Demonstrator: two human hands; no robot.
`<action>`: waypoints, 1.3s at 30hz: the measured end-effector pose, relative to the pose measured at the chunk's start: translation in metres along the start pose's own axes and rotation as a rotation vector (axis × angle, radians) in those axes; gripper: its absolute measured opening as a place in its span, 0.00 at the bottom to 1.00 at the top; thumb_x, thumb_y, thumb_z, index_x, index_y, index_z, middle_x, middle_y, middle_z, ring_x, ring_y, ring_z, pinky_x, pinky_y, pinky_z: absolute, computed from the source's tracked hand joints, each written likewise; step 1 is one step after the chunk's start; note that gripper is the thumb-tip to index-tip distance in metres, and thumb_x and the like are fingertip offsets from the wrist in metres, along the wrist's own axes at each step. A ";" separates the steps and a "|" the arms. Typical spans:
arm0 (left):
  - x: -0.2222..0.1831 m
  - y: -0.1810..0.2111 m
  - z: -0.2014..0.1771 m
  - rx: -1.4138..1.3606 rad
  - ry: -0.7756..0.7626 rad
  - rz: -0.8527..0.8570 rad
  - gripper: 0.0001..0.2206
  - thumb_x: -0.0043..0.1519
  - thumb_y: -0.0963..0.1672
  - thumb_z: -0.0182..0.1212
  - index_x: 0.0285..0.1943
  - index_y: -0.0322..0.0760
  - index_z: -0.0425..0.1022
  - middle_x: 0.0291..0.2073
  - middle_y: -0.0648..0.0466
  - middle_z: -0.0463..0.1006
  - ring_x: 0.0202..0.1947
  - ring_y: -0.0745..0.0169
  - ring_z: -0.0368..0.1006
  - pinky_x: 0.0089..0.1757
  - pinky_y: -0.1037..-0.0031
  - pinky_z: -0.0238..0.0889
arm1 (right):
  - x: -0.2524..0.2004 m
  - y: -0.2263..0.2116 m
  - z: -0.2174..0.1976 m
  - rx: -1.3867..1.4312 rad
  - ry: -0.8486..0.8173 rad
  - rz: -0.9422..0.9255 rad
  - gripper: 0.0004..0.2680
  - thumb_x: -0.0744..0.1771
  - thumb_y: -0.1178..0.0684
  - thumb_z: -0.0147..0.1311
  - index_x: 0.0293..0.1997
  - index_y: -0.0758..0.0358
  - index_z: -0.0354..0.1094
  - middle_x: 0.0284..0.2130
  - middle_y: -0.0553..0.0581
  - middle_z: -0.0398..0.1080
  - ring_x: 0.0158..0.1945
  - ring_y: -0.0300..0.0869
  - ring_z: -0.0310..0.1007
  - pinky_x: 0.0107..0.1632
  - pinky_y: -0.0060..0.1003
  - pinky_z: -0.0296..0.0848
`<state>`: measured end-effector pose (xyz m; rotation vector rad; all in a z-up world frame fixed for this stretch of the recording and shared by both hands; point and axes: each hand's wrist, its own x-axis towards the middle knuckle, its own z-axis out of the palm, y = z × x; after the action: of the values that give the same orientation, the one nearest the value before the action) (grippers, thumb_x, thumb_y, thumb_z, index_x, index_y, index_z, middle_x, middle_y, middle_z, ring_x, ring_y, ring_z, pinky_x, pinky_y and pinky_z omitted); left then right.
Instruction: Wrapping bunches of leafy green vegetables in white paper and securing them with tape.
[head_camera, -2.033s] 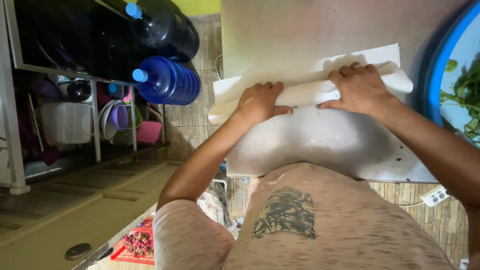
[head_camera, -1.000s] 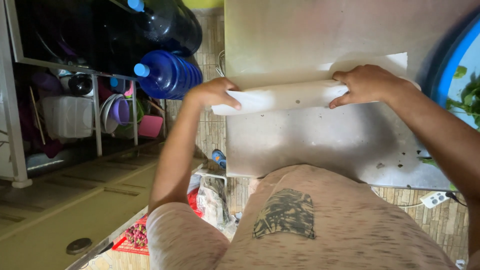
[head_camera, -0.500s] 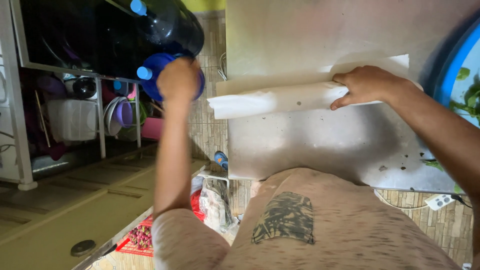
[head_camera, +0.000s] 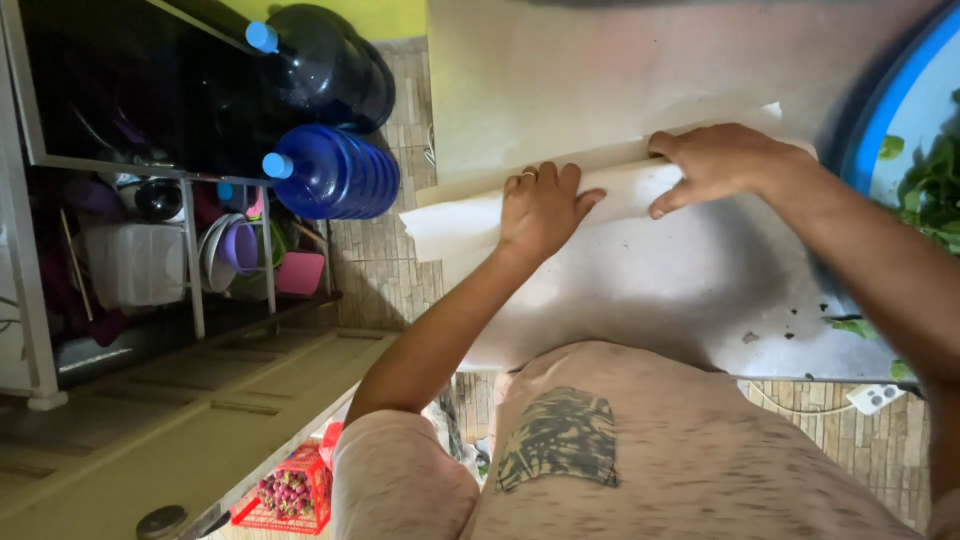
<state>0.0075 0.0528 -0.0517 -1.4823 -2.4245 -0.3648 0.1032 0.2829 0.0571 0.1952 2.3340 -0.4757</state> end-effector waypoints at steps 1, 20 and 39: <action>0.002 -0.001 0.000 0.046 -0.082 -0.022 0.24 0.64 0.62 0.46 0.38 0.45 0.72 0.27 0.52 0.74 0.28 0.48 0.74 0.36 0.61 0.64 | -0.002 -0.002 -0.002 -0.029 -0.029 0.075 0.34 0.59 0.28 0.63 0.69 0.52 0.57 0.52 0.63 0.76 0.54 0.60 0.76 0.51 0.55 0.74; -0.012 -0.015 -0.013 0.108 -0.082 0.160 0.55 0.40 0.68 0.79 0.76 0.58 0.57 0.63 0.49 0.70 0.56 0.51 0.72 0.54 0.54 0.68 | 0.001 0.003 -0.026 -0.045 -0.130 0.199 0.34 0.60 0.33 0.64 0.72 0.47 0.52 0.52 0.60 0.76 0.52 0.54 0.77 0.48 0.44 0.72; 0.029 -0.025 -0.029 -0.017 -0.580 0.100 0.50 0.52 0.59 0.73 0.81 0.49 0.47 0.59 0.46 0.69 0.54 0.43 0.69 0.53 0.49 0.61 | 0.004 0.097 0.033 -0.344 0.264 0.053 0.34 0.61 0.43 0.62 0.77 0.41 0.46 0.64 0.58 0.60 0.64 0.56 0.62 0.64 0.49 0.65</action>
<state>-0.0243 0.0552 -0.0166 -1.9189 -2.7488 0.0864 0.1479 0.3592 0.0047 0.1622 2.6167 -0.0162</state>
